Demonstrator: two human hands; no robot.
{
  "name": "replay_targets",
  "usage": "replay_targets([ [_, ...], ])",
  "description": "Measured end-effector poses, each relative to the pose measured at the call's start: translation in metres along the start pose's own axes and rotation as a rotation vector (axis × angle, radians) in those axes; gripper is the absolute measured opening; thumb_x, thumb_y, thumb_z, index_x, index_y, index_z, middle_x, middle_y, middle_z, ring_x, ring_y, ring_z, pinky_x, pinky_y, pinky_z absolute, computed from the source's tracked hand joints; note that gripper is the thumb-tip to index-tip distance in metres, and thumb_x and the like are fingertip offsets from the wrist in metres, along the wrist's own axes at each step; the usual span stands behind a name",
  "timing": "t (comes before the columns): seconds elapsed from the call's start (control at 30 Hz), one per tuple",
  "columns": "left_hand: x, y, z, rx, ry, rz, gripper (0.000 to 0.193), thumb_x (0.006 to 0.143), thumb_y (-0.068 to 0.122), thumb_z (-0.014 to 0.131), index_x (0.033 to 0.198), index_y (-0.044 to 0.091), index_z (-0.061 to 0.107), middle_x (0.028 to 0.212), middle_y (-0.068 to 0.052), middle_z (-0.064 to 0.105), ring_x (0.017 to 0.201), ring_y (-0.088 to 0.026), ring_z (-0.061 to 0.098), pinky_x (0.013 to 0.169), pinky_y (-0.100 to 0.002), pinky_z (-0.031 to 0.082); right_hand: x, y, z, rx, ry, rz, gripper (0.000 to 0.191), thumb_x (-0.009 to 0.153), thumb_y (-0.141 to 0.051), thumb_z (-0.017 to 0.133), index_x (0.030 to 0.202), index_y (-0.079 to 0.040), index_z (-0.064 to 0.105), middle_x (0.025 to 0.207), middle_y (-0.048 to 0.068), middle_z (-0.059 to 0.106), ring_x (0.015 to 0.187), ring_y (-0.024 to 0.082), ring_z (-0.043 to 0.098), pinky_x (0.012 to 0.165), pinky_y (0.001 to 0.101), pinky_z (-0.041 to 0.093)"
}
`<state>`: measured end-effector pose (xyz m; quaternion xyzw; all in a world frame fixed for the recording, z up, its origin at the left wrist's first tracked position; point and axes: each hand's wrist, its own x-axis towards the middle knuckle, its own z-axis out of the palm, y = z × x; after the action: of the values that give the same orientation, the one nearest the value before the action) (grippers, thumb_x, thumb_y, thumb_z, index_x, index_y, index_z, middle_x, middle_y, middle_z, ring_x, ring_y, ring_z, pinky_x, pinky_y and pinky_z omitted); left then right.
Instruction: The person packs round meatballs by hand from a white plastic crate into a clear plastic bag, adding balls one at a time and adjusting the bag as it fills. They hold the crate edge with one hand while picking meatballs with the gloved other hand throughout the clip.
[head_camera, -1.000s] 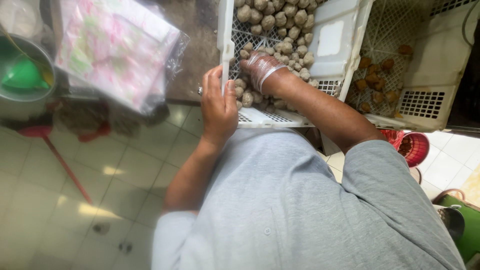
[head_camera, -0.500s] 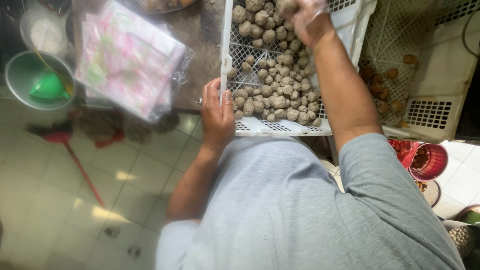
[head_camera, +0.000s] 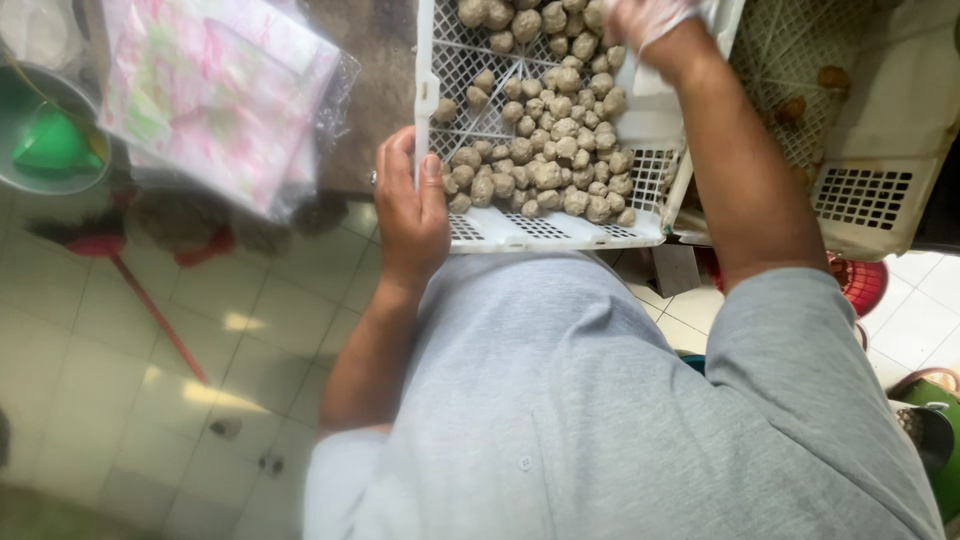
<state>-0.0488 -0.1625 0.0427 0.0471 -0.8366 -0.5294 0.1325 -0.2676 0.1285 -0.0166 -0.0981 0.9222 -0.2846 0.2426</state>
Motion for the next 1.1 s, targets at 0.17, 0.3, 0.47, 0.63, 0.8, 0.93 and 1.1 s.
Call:
replay_targets([
  [0.17, 0.0, 0.004, 0.0, -0.007, -0.008, -0.006, 0.028, 0.111, 0.013, 0.048, 0.132, -0.005, 0.055, 0.127, -0.019, 0.06, 0.118, -0.031, 0.061, 0.107, -0.041, 0.047, -0.035, -0.035, 0.029, -0.288, -0.307, 0.078, 0.065, 0.096, -0.036, 0.061, 0.154, -0.015, 0.039, 0.152, 0.019, 0.046, 0.138, 0.038, 0.044, 0.112, 0.0496, 0.035],
  [0.3, -0.001, 0.004, 0.0, -0.009, -0.011, 0.0, 0.028, 0.111, 0.013, 0.049, 0.133, -0.005, 0.055, 0.128, -0.019, 0.061, 0.119, -0.031, 0.061, 0.108, -0.041, 0.047, -0.029, -0.063, 0.05, -0.355, -0.276, 0.014, 0.062, 0.096, -0.034, 0.063, 0.148, -0.009, 0.04, 0.146, 0.02, 0.047, 0.131, 0.038, 0.046, 0.112, 0.0492, 0.034],
  [0.47, -0.002, 0.003, 0.001, -0.036, -0.018, -0.013, 0.029, 0.112, 0.013, 0.048, 0.134, -0.004, 0.054, 0.127, -0.019, 0.06, 0.118, -0.03, 0.062, 0.107, -0.041, 0.048, -0.043, -0.113, 0.081, -0.357, -0.33, 0.048, 0.047, 0.097, -0.026, 0.068, 0.139, -0.009, 0.055, 0.135, 0.021, 0.061, 0.122, 0.035, 0.062, 0.102, 0.048, 0.054],
  [0.63, -0.003, 0.003, 0.0, -0.052, -0.023, 0.005, 0.029, 0.111, 0.013, 0.047, 0.135, -0.004, 0.054, 0.127, -0.019, 0.06, 0.118, -0.03, 0.062, 0.108, -0.041, 0.048, -0.071, -0.131, 0.088, -0.161, -0.439, -0.192, 0.049, 0.096, -0.016, 0.068, 0.143, -0.016, 0.053, 0.149, 0.018, 0.048, 0.126, 0.033, 0.057, 0.101, 0.0465, 0.054],
  [0.8, -0.003, -0.001, -0.001, -0.047, -0.025, 0.0, 0.03, 0.113, 0.014, 0.047, 0.135, -0.004, 0.053, 0.131, -0.02, 0.059, 0.12, -0.032, 0.061, 0.109, -0.041, 0.048, -0.082, -0.079, 0.038, -0.109, -0.341, -0.131, 0.067, 0.093, -0.021, 0.068, 0.154, -0.031, 0.042, 0.159, 0.01, 0.042, 0.136, 0.03, 0.053, 0.11, 0.0452, 0.052],
  [0.93, -0.004, -0.005, -0.001, -0.062, -0.022, 0.018, 0.029, 0.113, 0.014, 0.048, 0.135, -0.005, 0.053, 0.132, -0.021, 0.058, 0.122, -0.032, 0.061, 0.109, -0.041, 0.048, -0.103, -0.047, 0.042, -0.284, -0.525, -0.062, 0.084, 0.081, -0.017, 0.079, 0.153, -0.035, 0.039, 0.16, 0.01, 0.035, 0.138, 0.036, 0.046, 0.11, 0.0503, 0.046],
  [1.1, -0.003, -0.009, 0.0, -0.052, -0.01, 0.031, 0.029, 0.113, 0.013, 0.048, 0.135, -0.006, 0.052, 0.133, -0.021, 0.057, 0.122, -0.033, 0.06, 0.11, -0.042, 0.048, -0.105, -0.061, 0.082, -0.596, -0.269, -0.52, 0.082, 0.079, -0.016, 0.074, 0.154, -0.033, 0.046, 0.158, 0.019, 0.042, 0.133, 0.042, 0.049, 0.105, 0.0479, 0.048],
])
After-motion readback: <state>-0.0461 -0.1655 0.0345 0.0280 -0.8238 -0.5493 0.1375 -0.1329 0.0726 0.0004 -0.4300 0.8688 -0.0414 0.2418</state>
